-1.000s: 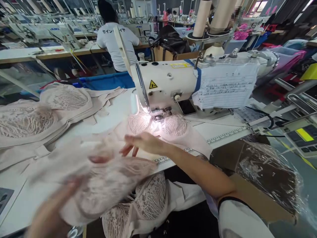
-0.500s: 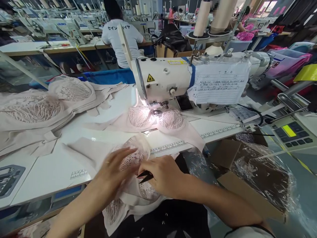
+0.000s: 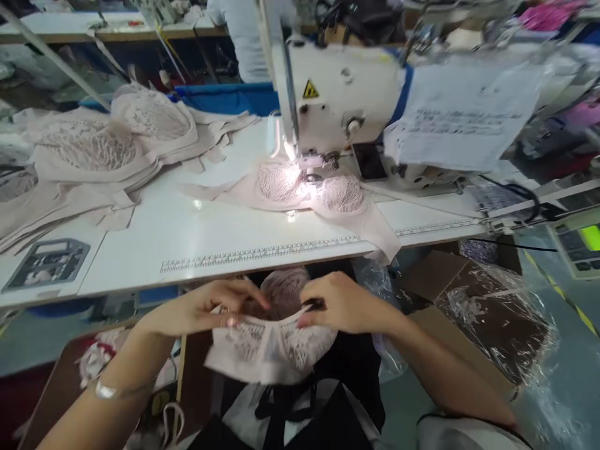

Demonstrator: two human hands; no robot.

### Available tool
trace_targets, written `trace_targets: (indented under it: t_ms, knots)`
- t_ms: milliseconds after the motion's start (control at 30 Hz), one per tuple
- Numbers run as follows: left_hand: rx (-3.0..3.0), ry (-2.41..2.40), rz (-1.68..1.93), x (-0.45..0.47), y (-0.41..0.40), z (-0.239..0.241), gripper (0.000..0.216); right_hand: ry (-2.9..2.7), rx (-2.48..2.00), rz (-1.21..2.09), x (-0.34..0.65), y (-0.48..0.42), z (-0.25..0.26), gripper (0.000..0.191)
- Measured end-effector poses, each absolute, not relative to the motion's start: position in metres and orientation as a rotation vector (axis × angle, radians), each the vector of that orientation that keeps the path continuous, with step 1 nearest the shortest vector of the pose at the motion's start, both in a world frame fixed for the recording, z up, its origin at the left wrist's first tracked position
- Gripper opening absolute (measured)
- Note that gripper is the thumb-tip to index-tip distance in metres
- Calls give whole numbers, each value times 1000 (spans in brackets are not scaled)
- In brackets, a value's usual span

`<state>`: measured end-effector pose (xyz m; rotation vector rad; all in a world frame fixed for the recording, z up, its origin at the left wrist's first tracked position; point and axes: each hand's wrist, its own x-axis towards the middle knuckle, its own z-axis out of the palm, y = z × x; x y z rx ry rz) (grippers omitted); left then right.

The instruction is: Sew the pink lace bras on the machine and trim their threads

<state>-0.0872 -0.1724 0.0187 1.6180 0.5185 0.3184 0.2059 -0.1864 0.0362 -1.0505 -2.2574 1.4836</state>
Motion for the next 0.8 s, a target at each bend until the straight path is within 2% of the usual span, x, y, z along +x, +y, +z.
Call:
trace_targets:
  t_ms: [200, 433, 633, 800]
  knots:
    - [792, 729, 756, -64, -202, -22, 64, -1728, -919, 1780, 214, -177, 9, 56]
    - [542, 722, 947, -43, -214, -31, 79, -1250, -803, 1981, 203, -186, -23, 65]
    - [466, 685, 960, -43, -216, -29, 77, -1242, -685, 2022, 198, -188, -30, 64]
    - [461, 650, 953, -45, -216, -27, 78, -1618, -738, 1965, 211, -176, -18, 62]
